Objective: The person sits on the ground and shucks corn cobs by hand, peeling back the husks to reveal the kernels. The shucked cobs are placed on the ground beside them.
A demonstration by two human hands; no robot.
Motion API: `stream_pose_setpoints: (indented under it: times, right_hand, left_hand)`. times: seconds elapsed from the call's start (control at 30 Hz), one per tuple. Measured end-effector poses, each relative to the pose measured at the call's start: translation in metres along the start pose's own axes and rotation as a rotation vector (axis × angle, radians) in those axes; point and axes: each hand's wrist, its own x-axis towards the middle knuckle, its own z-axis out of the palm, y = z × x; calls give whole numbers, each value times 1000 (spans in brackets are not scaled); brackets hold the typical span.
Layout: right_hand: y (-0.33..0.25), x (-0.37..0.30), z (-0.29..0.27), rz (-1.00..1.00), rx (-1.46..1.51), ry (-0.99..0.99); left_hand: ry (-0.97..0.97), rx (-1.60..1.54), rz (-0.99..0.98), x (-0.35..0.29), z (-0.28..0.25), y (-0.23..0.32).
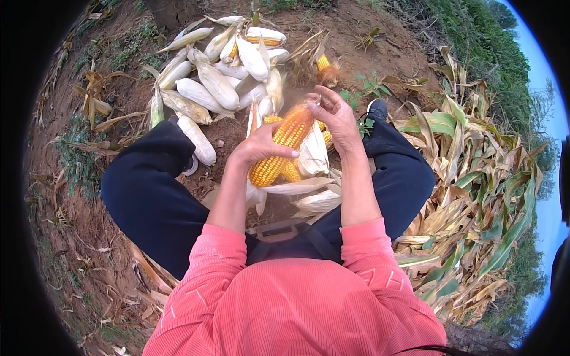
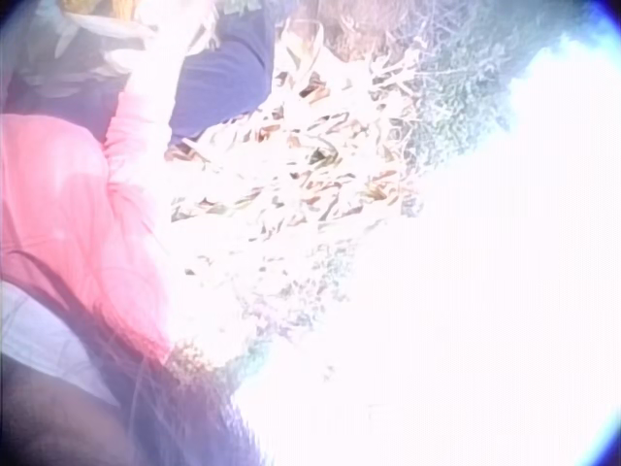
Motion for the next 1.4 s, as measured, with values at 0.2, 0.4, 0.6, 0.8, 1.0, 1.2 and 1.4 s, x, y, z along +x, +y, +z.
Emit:
stream_pose_setpoints:
  times: [0.2,0.4,0.6,0.8,1.0,1.2,1.4]
  right_hand:
    - [22,9,-11,174,220,311]
    - [25,8,-4,220,364,79]
    - [3,6,-2,-26,456,95]
    - [-8,2,0,-4,437,9]
    - [-3,7,4,33,164,119]
    - [2,7,3,35,-40,31]
    - [-27,-3,5,-16,237,-11]
  left_hand:
    - [21,-38,-6,-6,1,11]
    - [7,-5,13,-2,-4,0]
    - [42,129,-6,2,-10,-6]
    - [61,115,4,3,-13,-8]
    - [70,125,0,-1,-10,3]
    - [75,127,9,-1,-11,3]
    - [129,147,7,0,-13,3]
